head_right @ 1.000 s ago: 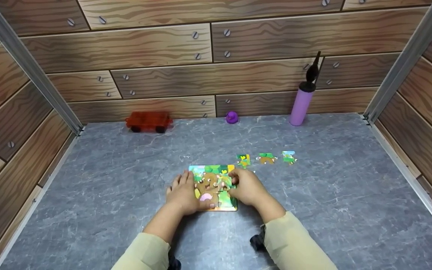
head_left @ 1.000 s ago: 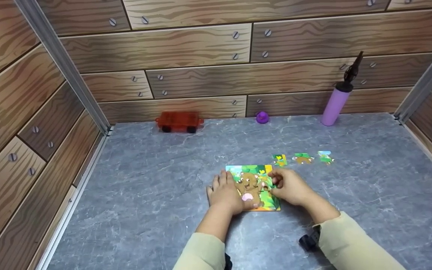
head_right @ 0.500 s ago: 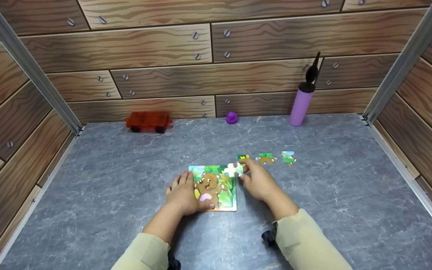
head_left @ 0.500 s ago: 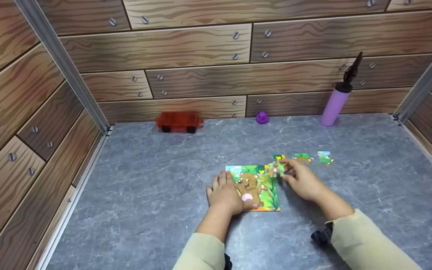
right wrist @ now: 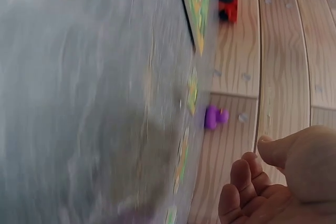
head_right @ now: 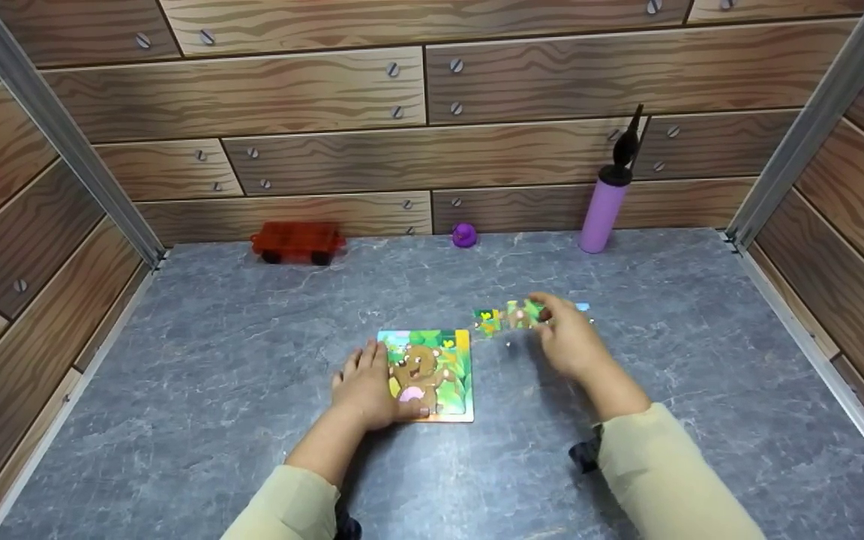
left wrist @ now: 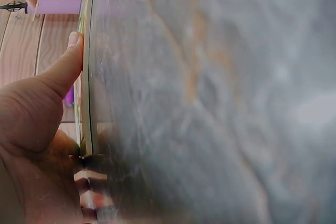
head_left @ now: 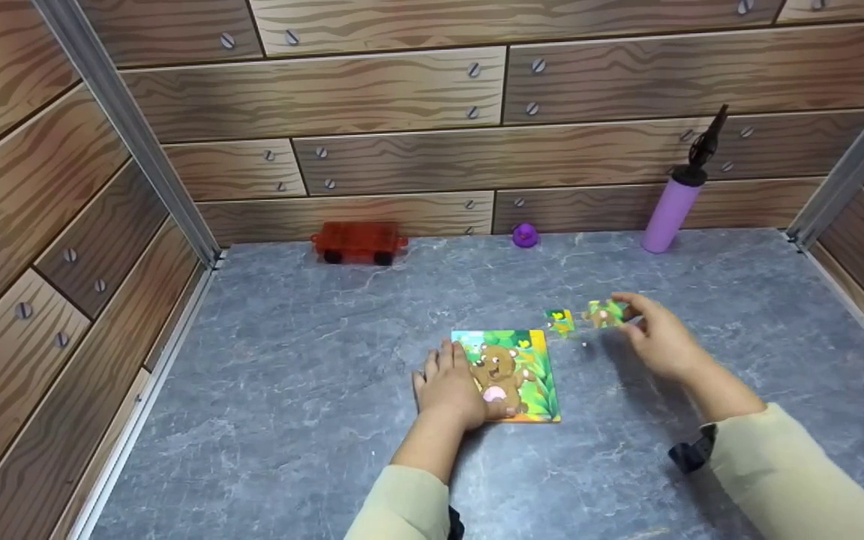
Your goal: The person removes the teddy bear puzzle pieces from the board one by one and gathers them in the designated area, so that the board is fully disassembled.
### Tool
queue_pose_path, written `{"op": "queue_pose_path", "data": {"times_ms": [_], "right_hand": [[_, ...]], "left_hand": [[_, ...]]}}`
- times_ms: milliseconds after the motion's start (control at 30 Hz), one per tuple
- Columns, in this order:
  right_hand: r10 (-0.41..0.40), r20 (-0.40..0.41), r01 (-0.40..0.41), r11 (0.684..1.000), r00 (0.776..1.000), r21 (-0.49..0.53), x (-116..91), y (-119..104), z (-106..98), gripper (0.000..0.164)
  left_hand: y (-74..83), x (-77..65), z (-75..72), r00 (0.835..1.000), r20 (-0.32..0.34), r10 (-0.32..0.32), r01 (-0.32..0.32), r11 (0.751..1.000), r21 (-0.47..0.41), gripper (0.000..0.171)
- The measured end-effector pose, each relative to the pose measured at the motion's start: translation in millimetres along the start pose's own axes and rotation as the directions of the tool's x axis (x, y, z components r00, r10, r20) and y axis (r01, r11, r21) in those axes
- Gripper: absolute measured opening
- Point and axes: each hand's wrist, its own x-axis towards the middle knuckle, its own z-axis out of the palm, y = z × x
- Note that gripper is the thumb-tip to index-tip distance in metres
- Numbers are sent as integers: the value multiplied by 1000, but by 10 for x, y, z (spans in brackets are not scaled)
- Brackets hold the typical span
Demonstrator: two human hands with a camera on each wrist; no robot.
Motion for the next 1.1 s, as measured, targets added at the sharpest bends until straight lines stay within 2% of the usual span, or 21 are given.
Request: {"op": "queue_pose_path", "data": {"times_ms": [233,533,833,967,1100], "right_hand": [[42,-41,-44,998,998,-47,55,208,-227,48],[105,-63,-111,988,993,-111,112,468,-459,48],[148,-81,-159,974,986,-164,62,799,-632,49],[239,-76,-248,959,968,-139,19,928,-635,49],[293,-77,-301,946,953,-120,-8,1027,-612,49]], "left_hand": [[2,-34,-20,1000,-3,-6,6,1000,-9,135],[2,-9,7,1000,4,-13,13,1000,-4,135],[27,21,27,1000,2,-9,9,1000,-6,132],[29,14,19,1000,4,-12,12,1000,-8,132],[0,14,37,1000,0,-13,13,1000,-2,135]]}}
